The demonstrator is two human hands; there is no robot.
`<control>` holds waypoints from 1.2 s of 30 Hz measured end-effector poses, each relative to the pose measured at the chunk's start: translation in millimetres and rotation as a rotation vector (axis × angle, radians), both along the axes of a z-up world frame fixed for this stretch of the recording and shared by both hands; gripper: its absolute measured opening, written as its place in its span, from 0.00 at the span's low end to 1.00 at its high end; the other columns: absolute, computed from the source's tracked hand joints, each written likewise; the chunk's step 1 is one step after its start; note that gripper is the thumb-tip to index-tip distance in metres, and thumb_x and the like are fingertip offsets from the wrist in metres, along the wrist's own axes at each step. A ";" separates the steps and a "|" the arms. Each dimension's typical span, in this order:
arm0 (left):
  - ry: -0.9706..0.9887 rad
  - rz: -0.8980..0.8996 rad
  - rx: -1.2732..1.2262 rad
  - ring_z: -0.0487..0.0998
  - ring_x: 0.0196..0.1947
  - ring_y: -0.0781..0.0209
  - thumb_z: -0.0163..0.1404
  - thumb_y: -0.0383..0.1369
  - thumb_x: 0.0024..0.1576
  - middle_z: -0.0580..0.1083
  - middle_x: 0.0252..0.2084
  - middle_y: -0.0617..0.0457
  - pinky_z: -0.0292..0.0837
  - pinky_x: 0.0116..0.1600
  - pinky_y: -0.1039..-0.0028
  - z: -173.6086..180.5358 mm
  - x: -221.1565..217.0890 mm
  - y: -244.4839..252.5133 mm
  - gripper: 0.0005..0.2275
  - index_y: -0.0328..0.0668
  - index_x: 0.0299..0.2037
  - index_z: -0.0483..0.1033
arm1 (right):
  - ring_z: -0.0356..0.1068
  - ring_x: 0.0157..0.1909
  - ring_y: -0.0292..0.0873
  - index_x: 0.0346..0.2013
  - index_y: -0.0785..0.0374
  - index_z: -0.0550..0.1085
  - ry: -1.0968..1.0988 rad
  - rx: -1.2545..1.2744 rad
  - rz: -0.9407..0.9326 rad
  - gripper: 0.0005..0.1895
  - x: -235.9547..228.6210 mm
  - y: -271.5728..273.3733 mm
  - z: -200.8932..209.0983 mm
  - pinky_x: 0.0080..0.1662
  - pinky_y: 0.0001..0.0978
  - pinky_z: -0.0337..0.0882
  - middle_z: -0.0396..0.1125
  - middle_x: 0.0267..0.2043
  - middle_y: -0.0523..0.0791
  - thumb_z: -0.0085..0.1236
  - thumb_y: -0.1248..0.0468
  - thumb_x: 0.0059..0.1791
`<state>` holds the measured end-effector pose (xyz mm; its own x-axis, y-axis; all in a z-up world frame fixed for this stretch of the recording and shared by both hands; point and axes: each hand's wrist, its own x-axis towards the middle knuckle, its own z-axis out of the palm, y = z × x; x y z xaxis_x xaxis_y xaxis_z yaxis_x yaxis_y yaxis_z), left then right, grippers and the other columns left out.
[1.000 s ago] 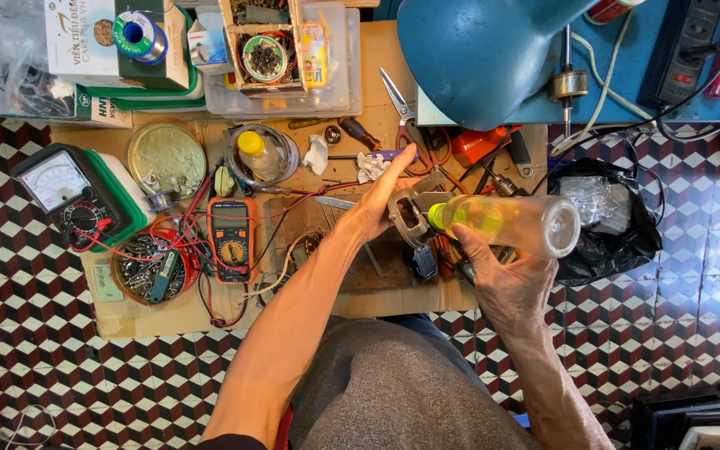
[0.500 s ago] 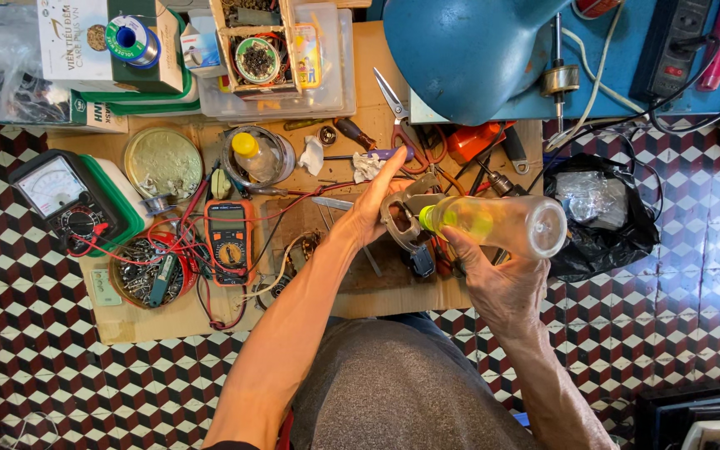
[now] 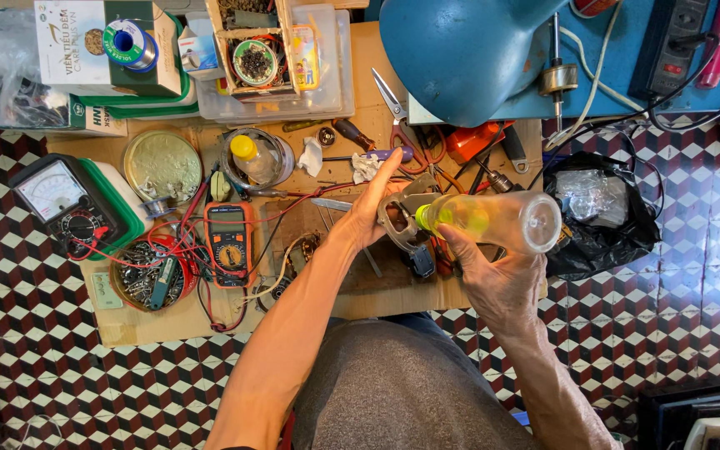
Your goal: The person disassembles a small electrical motor, cleans the internal components with a cloth, and applies oil to the bearings using a squeeze bottle. They handle the motor housing, rotor, and stator, then reassemble the parts on the workbench.
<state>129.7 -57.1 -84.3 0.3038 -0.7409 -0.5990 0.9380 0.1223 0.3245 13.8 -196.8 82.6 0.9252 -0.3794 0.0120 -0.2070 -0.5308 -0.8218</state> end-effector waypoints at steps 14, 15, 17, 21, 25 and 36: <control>0.011 0.019 0.018 0.81 0.34 0.62 0.41 0.67 0.56 0.81 0.38 0.48 0.80 0.40 0.72 -0.5 -1.2 1.3 0.37 0.32 0.46 0.80 | 0.78 0.49 0.40 0.49 0.65 0.75 -0.018 0.024 0.043 0.16 4.3 -1.4 -1.7 0.52 0.35 0.79 0.76 0.47 0.47 0.67 0.61 0.51; 0.018 0.021 0.007 0.81 0.34 0.62 0.41 0.67 0.57 0.81 0.38 0.48 0.80 0.40 0.72 -0.8 -1.4 1.4 0.37 0.32 0.46 0.79 | 0.78 0.48 0.40 0.49 0.65 0.75 -0.017 0.030 0.043 0.16 4.5 -1.2 -1.7 0.52 0.35 0.79 0.76 0.47 0.47 0.67 0.61 0.51; 0.025 0.021 0.011 0.81 0.34 0.62 0.41 0.67 0.57 0.81 0.39 0.48 0.79 0.40 0.72 -1.6 -1.8 1.9 0.37 0.32 0.47 0.80 | 0.78 0.48 0.40 0.49 0.65 0.75 -0.026 0.040 0.041 0.16 4.6 -0.8 -1.6 0.52 0.34 0.79 0.76 0.46 0.47 0.68 0.61 0.51; 0.026 0.025 -0.011 0.80 0.33 0.62 0.41 0.67 0.58 0.81 0.38 0.48 0.79 0.38 0.71 -3.2 -1.5 3.4 0.38 0.32 0.47 0.80 | 0.77 0.48 0.39 0.48 0.64 0.76 -0.054 0.011 0.050 0.14 5.0 -0.6 -1.7 0.52 0.34 0.78 0.76 0.46 0.46 0.68 0.62 0.51; 0.047 0.031 0.010 0.81 0.36 0.60 0.41 0.66 0.57 0.81 0.41 0.47 0.80 0.42 0.70 -2.4 -0.8 3.8 0.38 0.31 0.48 0.79 | 0.77 0.48 0.40 0.48 0.65 0.77 -0.055 0.003 0.049 0.14 5.5 0.3 -0.5 0.52 0.35 0.77 0.76 0.46 0.46 0.68 0.62 0.51; 0.033 0.037 0.006 0.82 0.38 0.60 0.40 0.67 0.56 0.81 0.43 0.44 0.80 0.46 0.70 -0.8 -1.6 3.8 0.40 0.28 0.50 0.79 | 0.78 0.48 0.40 0.49 0.65 0.75 -0.039 0.052 0.054 0.15 5.5 1.3 -0.8 0.52 0.34 0.80 0.76 0.47 0.47 0.67 0.62 0.51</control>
